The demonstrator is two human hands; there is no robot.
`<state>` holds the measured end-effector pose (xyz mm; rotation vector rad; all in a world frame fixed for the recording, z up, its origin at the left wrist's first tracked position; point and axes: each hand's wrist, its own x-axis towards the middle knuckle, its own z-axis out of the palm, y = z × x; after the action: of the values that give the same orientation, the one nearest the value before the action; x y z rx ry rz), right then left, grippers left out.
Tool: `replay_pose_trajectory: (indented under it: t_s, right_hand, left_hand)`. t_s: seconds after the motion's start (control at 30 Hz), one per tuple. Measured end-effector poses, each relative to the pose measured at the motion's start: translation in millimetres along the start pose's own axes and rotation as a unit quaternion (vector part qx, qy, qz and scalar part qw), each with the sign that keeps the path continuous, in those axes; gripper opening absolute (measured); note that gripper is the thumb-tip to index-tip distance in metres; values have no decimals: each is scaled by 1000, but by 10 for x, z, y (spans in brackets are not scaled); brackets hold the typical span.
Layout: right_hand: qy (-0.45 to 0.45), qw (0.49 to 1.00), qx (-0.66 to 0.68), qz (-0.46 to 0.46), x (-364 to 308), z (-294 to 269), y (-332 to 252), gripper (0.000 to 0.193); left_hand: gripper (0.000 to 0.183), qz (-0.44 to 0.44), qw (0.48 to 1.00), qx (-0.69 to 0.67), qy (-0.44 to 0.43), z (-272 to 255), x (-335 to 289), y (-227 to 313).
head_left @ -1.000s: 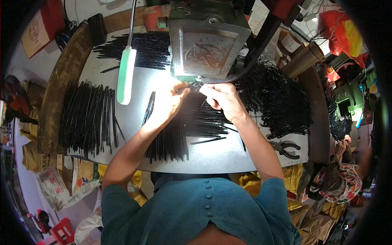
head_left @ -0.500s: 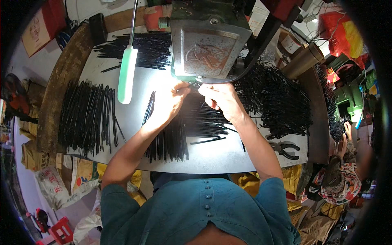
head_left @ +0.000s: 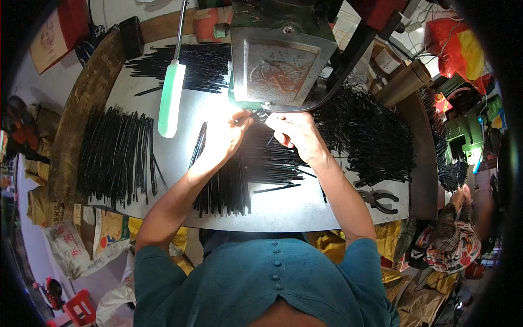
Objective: The person feeds thin rods into a press machine by hand to crimp their ends, occasionally adjusting components with pliers, and stacks the processed rods on the table.
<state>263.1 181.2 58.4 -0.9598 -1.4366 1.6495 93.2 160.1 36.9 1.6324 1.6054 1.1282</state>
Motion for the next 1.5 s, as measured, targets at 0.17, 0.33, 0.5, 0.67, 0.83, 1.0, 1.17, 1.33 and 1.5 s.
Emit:
replay_pose_trajectory:
  t_s: [0.17, 0.33, 0.5, 0.67, 0.83, 1.0, 1.17, 1.33, 1.5]
  right_hand:
    - [-7, 1000, 0, -12, 33, -8, 37, 11]
    - [4, 1000, 13, 5, 54, -14, 49, 9]
    - [-2, 1000, 25, 4, 57, -21, 80, 10]
    - [-1, 999, 38, 15, 48, -25, 77, 12]
    - [-30, 999, 41, 8, 59, -1, 101, 14]
    - [-60, 997, 53, -8, 18, -41, 81, 12]
    - [72, 990, 14, 123, -93, -290, -27, 10]
    - [77, 985, 137, 69, -67, -389, 48, 12]
    - [141, 976, 143, 79, -108, -272, 9, 11]
  left_hand:
    - [16, 14, 1000, -10, -2, 38, 16, -119]
    - [15, 82, 996, -34, 25, 65, -14, -170]
    - [14, 246, 941, 210, 95, 57, -9, -165]
    - [16, 241, 929, 269, 84, 47, -33, -27]
    - [21, 124, 989, 75, -8, 56, -221, 145]
    - [18, 84, 990, 47, -99, -68, -498, 315]
    - [20, -39, 979, 198, 28, -662, -382, -31]
    - [22, -95, 969, 227, -36, -683, -339, -313]
    - [22, -115, 984, 134, 12, -718, -350, -463]
